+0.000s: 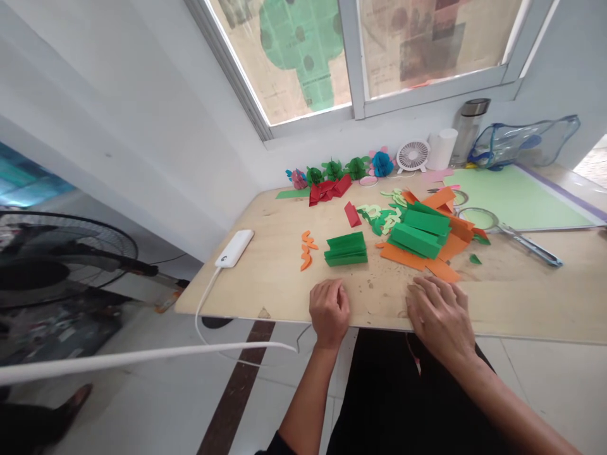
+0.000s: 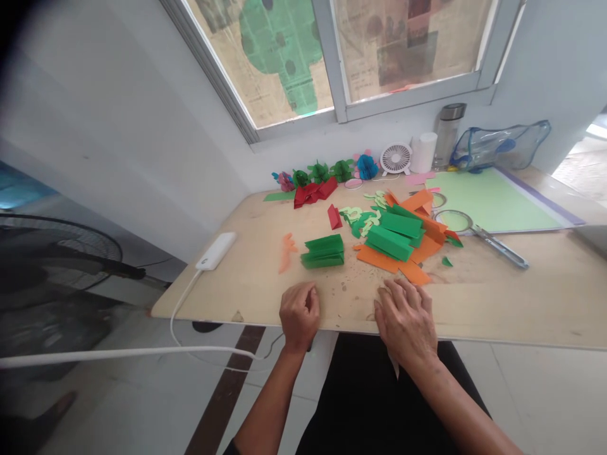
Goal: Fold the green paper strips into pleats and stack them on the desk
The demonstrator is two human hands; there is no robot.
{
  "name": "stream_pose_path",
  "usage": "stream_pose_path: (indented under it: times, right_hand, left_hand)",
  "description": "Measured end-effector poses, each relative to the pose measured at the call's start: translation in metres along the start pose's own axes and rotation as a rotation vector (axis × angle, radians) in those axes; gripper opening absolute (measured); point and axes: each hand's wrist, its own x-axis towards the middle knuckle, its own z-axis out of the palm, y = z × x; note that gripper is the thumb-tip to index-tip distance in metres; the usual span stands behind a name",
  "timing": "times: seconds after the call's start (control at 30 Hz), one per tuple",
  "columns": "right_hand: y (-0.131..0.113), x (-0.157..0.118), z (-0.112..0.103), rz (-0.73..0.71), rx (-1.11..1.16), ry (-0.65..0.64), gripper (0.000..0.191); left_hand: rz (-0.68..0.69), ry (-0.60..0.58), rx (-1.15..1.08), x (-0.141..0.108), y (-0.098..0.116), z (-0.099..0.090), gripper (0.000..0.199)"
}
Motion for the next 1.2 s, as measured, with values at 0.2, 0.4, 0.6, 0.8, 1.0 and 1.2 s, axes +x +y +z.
stream_pose_path:
  times: [0.2, 0.4, 0.6, 0.8, 1.0, 1.2]
  right_hand:
    - [-0.002, 0.001, -0.002, 0.031, 0.019, -0.035, 0.015]
    - [-0.003, 0.001, 0.001, 0.065, 0.021, -0.049, 0.016]
    - [-0.003, 0.001, 0.000, 0.057, 0.027, -0.045, 0.015]
    - [-0.003, 0.001, -0.002, 0.055, 0.036, -0.060, 0.015]
    - [-0.001, 0.005, -0.003, 0.063, 0.053, -0.185, 0.022]
    - [0.005, 0.038, 0.008, 0.056, -0.020, -0.400, 0.023]
  left_hand:
    - [0.002, 0.000, 0.001, 0.000, -0.001, 0.000, 0.023]
    - [0.014, -0.003, 0.003, 0.000, -0.002, 0.000, 0.023]
    - [0.027, -0.009, -0.002, -0.001, -0.003, 0.000, 0.022]
    - [0.028, -0.008, -0.016, -0.001, -0.005, 0.000, 0.023]
    - [0.034, 0.005, -0.052, 0.000, -0.008, 0.000, 0.022]
    - [0.063, 0.015, -0.066, 0.000, -0.009, 0.000, 0.019]
